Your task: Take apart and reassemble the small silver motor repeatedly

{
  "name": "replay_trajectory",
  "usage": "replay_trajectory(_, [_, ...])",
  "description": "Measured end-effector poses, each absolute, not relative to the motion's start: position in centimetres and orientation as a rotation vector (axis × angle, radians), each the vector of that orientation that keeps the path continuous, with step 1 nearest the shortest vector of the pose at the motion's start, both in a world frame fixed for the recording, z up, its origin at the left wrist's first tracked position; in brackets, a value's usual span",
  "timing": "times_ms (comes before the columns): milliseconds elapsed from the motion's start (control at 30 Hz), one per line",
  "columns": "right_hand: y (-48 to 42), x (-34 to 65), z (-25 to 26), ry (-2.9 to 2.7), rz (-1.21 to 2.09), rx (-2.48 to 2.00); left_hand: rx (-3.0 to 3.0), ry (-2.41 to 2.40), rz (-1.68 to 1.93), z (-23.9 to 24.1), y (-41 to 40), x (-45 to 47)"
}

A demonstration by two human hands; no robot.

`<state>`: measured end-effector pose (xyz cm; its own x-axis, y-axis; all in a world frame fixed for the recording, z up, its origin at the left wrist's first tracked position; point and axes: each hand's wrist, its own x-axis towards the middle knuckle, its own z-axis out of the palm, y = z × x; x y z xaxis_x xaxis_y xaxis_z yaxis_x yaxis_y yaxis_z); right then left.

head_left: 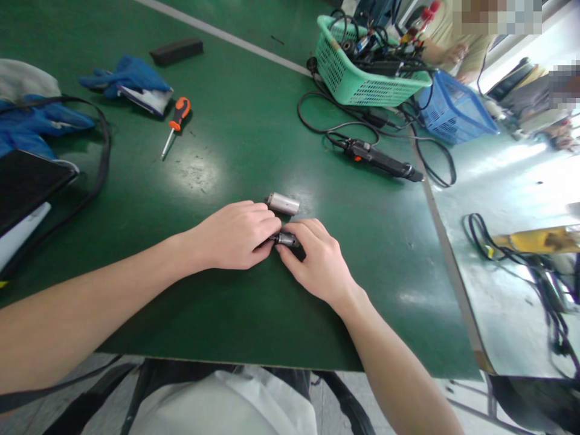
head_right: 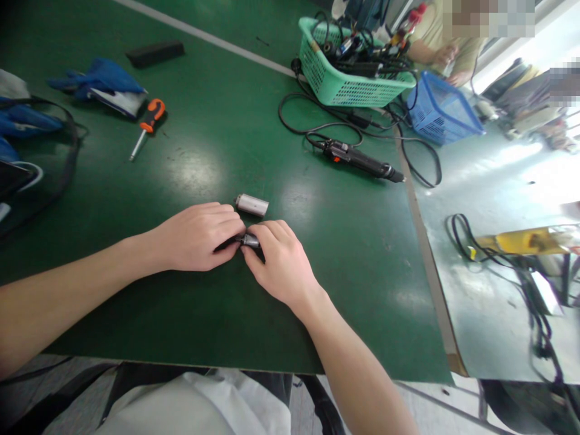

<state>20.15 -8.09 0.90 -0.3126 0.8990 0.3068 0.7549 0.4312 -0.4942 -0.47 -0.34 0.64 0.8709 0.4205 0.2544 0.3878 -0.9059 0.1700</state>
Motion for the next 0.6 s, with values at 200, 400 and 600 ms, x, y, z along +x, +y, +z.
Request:
replay_trajectory(200, [-8.11,20.17,0.95,-2.151,0.362,-1.388,2.930,0.648,0.450,0.76,-0.44,-0.40])
replay_trajectory(400, [-8.10,20.14,0.97,-2.156,0.365,-1.389,2.934,0.674,0.442,0.85,-0.45,-0.42])
replay_trajectory(600, [-8.07,20.28,0.91,-2.156,0.367,-1.389,2.941,0.677,0.444,0.58,-0.42,-0.43])
